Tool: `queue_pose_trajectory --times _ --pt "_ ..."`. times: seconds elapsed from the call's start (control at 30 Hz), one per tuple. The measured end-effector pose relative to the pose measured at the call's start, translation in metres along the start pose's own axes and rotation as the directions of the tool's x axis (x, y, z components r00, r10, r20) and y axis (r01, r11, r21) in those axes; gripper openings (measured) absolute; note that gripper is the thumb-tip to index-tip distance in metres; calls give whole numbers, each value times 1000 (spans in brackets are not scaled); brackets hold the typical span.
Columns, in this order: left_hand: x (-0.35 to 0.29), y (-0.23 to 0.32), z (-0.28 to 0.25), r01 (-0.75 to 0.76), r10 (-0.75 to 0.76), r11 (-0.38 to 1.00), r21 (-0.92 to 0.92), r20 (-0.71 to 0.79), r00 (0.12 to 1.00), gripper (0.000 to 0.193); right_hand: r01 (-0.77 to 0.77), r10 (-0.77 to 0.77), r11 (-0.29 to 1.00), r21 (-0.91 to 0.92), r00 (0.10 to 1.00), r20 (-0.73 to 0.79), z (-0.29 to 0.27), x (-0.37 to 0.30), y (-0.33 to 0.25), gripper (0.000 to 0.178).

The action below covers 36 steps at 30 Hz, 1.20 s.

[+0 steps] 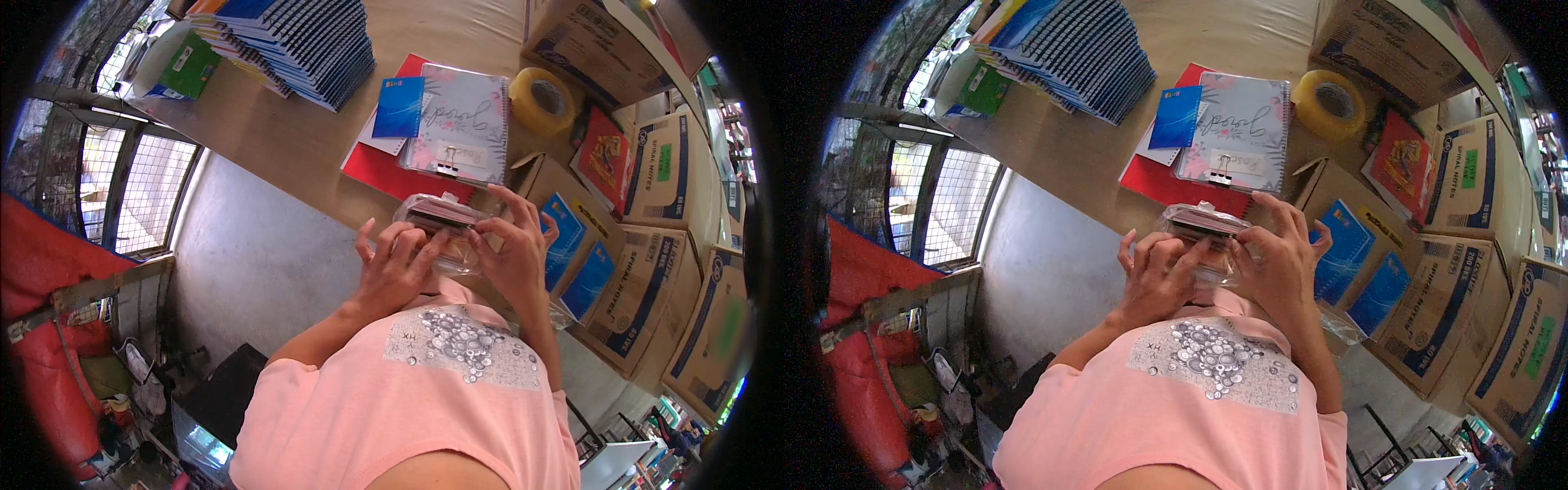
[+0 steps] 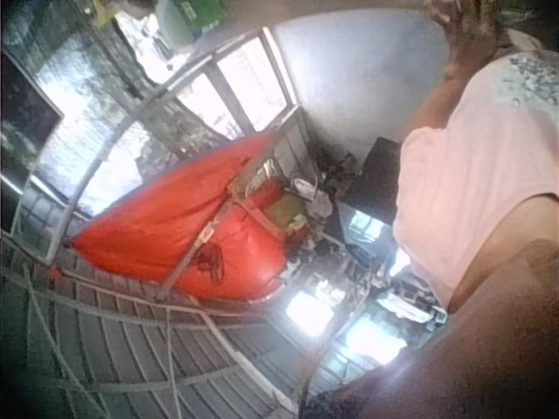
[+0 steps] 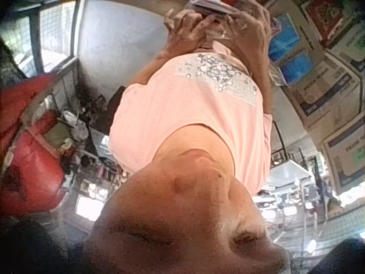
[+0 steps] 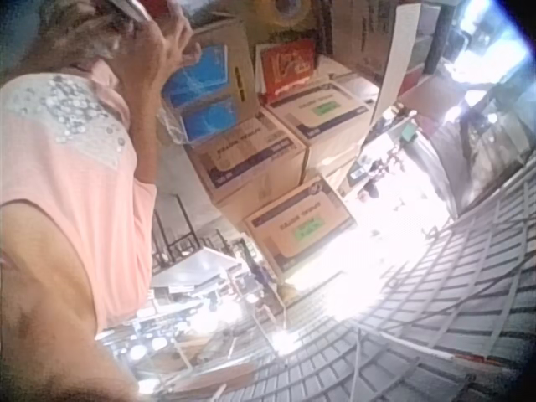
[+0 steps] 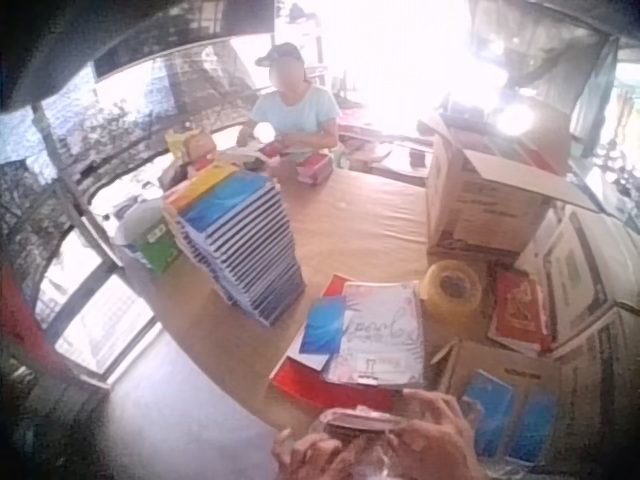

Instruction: The person sorts and packages small blue notebooks by hand, placing them into a plastic bag and then carrying the items across a warehouse to another table where they are organized into stacks.

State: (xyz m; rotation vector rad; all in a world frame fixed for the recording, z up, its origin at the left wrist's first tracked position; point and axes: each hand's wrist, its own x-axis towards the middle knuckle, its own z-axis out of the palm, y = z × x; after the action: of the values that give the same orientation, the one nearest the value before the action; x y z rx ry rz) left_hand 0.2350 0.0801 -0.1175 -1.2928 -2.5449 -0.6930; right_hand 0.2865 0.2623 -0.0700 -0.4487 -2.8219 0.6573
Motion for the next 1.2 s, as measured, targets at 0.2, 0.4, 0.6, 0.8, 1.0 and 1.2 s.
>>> queue_pose_trajectory --times 0.2,0.4,0.6,0.8,1.0,1.2 --pt "-7 -13 2 -127 126 992 -5 -43 991 35 -4 3 1000 -28 1000 -29 3 2 3 11" --pt "-8 -12 -1 -120 121 992 -26 71 990 34 -8 8 1000 -16 1000 -9 2 0 5 10" --pt "-7 -15 4 -159 161 985 59 -26 987 33 -1 1 999 52 1000 7 3 1 9 9" --pt "-11 -11 -4 -132 138 989 73 -92 986 26 7 -7 1000 10 1000 -11 5 -2 9 12" --pt "-22 -14 -5 -142 145 987 71 -43 988 25 14 -14 1000 -19 1000 21 -4 -11 2 20" --pt "-26 -14 -6 -122 128 987 -107 48 991 24 52 -51 998 -41 998 23 -4 -10 5 18"
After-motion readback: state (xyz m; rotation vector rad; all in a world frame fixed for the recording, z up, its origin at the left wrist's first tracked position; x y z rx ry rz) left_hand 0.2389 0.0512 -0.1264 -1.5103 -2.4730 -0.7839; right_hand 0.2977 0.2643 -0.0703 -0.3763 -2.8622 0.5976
